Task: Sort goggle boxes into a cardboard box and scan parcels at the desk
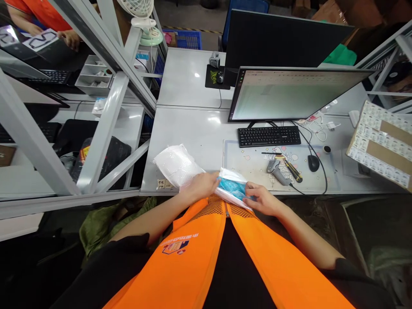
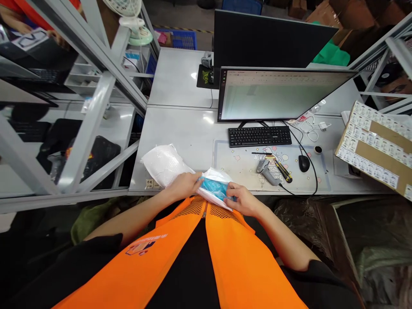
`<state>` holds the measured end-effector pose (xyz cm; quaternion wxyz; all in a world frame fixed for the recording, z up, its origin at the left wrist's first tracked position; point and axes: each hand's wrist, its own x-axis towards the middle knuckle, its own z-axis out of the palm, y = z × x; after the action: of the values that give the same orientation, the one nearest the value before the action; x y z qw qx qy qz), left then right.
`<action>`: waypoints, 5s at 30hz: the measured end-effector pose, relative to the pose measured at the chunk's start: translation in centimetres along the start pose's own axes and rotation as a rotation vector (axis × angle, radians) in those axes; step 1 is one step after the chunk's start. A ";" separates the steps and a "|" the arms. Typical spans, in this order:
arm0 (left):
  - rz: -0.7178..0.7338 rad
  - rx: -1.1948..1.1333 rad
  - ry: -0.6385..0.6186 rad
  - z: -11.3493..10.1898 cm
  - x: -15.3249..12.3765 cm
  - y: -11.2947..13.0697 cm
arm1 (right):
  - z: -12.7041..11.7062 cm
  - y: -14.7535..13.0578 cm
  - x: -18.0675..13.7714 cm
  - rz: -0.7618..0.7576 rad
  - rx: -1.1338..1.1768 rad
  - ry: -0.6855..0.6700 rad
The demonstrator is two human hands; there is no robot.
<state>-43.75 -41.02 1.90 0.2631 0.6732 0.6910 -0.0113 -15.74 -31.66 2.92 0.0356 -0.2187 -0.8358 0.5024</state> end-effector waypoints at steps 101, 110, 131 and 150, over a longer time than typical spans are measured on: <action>0.040 -0.131 -0.057 0.9 2.8 5.7 | 1.3 1.8 8.9 0.367 -1.025 -0.199; 0.005 -0.118 -0.025 0.7 3.4 6.9 | 0.4 2.0 9.2 0.332 -1.019 -0.211; -0.122 -0.089 0.023 0.0 2.2 6.4 | 1.4 0.8 6.3 0.190 -0.624 0.008; -0.093 0.054 -0.062 -0.5 4.1 6.8 | 0.0 2.4 7.5 0.327 -0.539 -0.005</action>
<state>-37.43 -36.42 3.10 0.2654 0.6467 0.7124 -0.0630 -21.67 -27.68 -0.33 -0.1069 -0.3507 -0.8926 0.2624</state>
